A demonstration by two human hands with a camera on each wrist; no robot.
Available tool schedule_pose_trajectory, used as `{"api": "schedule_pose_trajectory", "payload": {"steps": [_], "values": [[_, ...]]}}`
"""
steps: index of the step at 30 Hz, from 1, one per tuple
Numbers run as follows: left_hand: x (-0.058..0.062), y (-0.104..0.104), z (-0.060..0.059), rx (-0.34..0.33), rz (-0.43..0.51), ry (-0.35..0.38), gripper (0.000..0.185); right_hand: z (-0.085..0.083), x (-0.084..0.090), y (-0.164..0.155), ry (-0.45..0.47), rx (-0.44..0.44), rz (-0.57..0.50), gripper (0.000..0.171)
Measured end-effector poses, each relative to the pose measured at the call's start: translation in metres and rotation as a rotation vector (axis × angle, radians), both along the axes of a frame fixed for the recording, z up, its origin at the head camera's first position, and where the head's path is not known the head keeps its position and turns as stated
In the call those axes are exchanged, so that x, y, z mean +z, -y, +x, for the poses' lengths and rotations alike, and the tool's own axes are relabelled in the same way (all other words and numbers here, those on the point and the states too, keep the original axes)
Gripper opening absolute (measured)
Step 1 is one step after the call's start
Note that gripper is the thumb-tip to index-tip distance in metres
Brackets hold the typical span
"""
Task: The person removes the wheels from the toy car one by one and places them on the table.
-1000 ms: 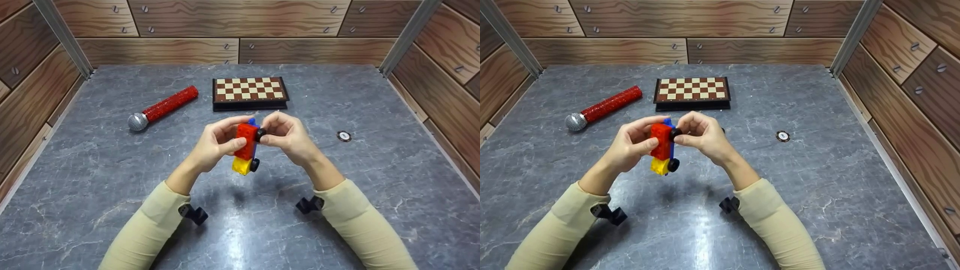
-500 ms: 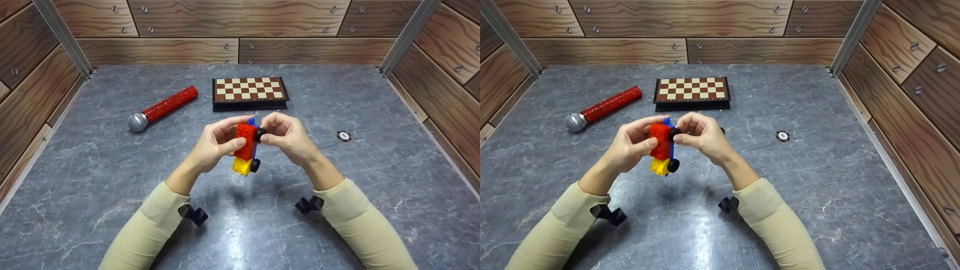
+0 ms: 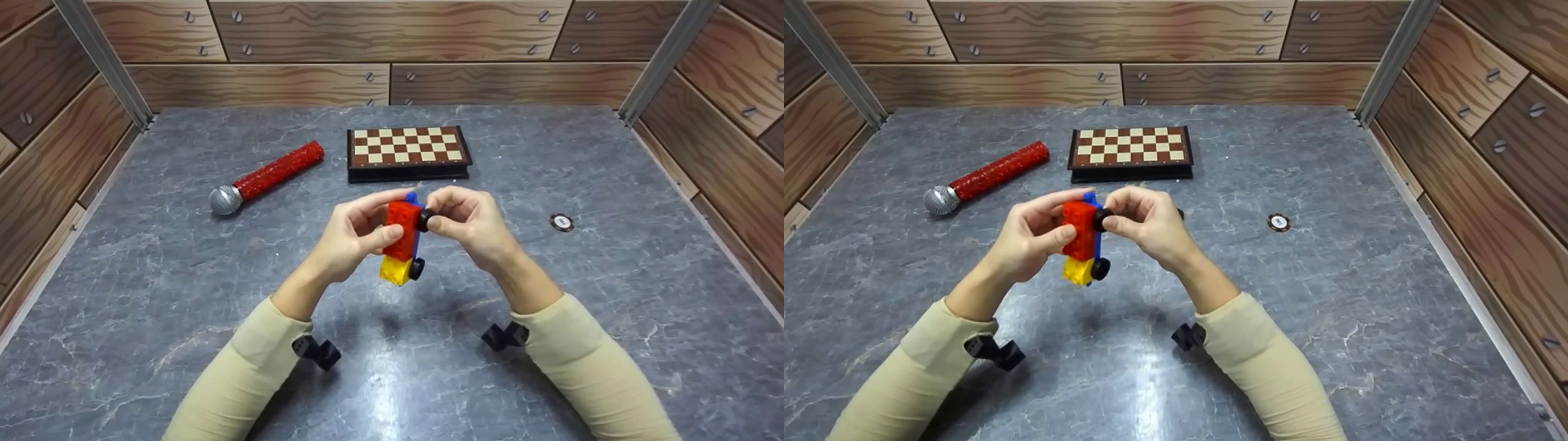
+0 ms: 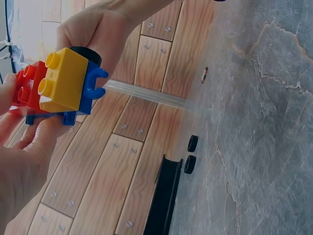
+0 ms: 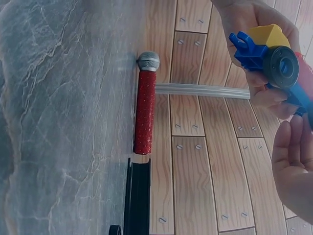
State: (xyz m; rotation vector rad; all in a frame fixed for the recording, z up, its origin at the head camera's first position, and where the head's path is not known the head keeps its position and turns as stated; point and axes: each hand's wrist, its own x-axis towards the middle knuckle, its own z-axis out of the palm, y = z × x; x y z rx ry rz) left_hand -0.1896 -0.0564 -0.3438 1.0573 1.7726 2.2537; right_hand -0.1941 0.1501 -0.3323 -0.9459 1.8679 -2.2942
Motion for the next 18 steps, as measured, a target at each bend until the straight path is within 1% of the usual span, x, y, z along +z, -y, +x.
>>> {"api": "schedule_pose_trajectory", "payload": {"steps": [4,8,10,12,18], "values": [[0.0005,-0.0008,0.0002,-0.007,0.001,-0.006,0.059,0.0019,0.0006,-0.0005,-0.007,-0.002,0.001,0.014],[0.0009,-0.001,-0.0003,-0.04,0.026,0.025,0.054,0.0033,0.0009,-0.0013,-0.006,-0.001,-0.003,0.014],[0.0003,-0.0005,-0.0012,-0.046,0.035,0.04,0.052,0.0034,0.0005,-0.001,-0.008,-0.009,0.001,0.014],[-0.0004,0.0001,-0.0019,-0.039,0.033,0.042,0.049,0.0032,-0.0002,-0.0004,-0.012,-0.02,0.005,0.016],[0.0005,0.001,-0.0023,-0.007,0.006,0.017,0.044,0.0019,-0.001,0.0004,-0.007,-0.053,0.028,0.02]]}}
